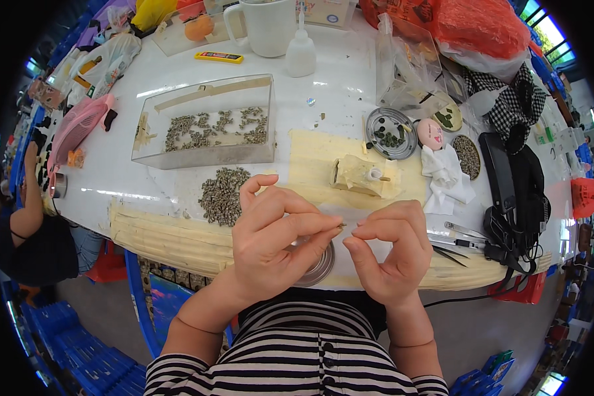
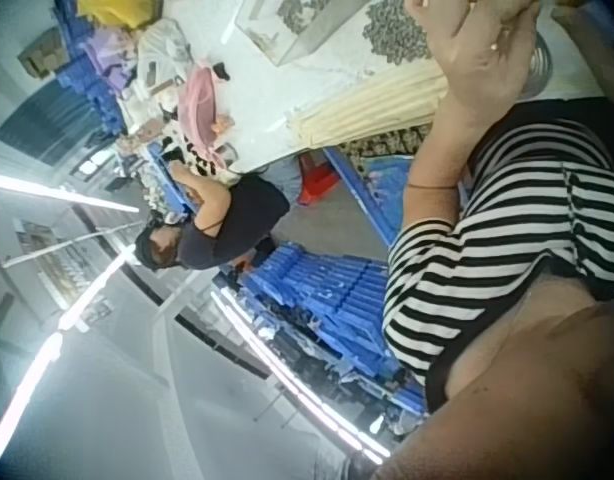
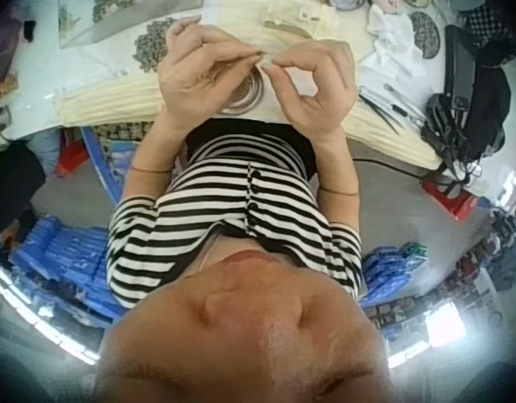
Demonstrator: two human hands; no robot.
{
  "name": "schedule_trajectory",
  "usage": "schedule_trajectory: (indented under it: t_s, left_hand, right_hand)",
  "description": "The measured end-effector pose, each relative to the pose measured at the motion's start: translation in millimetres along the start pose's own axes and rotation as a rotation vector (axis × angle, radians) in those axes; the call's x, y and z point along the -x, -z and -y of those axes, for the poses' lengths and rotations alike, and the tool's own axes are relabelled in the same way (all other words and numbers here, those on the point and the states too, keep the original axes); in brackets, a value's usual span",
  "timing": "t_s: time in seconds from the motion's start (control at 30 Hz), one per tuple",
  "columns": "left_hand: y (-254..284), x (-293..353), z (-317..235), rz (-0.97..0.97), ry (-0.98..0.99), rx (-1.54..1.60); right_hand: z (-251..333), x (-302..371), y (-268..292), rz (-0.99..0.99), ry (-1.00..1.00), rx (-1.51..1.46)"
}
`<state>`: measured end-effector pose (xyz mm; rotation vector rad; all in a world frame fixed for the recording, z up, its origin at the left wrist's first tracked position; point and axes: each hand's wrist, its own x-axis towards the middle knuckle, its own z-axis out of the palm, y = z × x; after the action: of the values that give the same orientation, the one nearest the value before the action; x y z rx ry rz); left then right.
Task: The person picks up a small metal component, places a tiny internal part into it by hand, and then pushes the assembled unit into a white plastic housing mounted on the workbench.
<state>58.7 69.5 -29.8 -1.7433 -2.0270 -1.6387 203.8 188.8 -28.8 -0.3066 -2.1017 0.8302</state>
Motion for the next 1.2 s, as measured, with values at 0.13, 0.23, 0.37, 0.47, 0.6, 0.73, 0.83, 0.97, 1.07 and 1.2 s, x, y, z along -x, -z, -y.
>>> schedule_trajectory:
  t_s: [0.13,0.23,0.37,0.47,0.6,0.73,0.83,0.97,1.07,1.2]
  left_hand:
    - [-2,0,0,-0.037,0.014,-0.007]
    - [-2,0,0,-0.049,0.034,-0.02]
    - [-2,1,0,-0.053,0.044,-0.018]
    - [-2,0,0,-0.046,0.047,-0.018]
    - [-2,-1,-1,-0.039,0.044,-0.013]
    - [-2,1,1,-0.045,0.042,-0.012]
    - [-2,1,1,-0.039,0.036,-0.013]
    - [-2,1,1,-0.028,0.023,-0.02]
    - [-2,0,0,-0.001,0.017,-0.018]
    - [0,0,-1,0.036,0.008,-0.013]
  right_hand:
    - [-2,0,2,-0.157,0.031,0.151]
    - [-9,-5,6,-0.219,0.05,0.337]
    - [-16,-17,11,-0.213,-0.028,0.458]
    - [-16,-22,10,-0.16,-0.086,0.392]
    - [-17,-21,9,-0.113,-0.078,0.486]
    - [-18,-19,8,-0.19,-0.023,0.512]
    - [-9,-16,12,-0.283,0.056,0.501]
    - [-9,-5,9,-0.271,0.012,-0.044]
    - [-2,0,1,-0.154,-0.098,-0.393]
    - [-5,2,-3,-0.064,-0.092,-0.464]
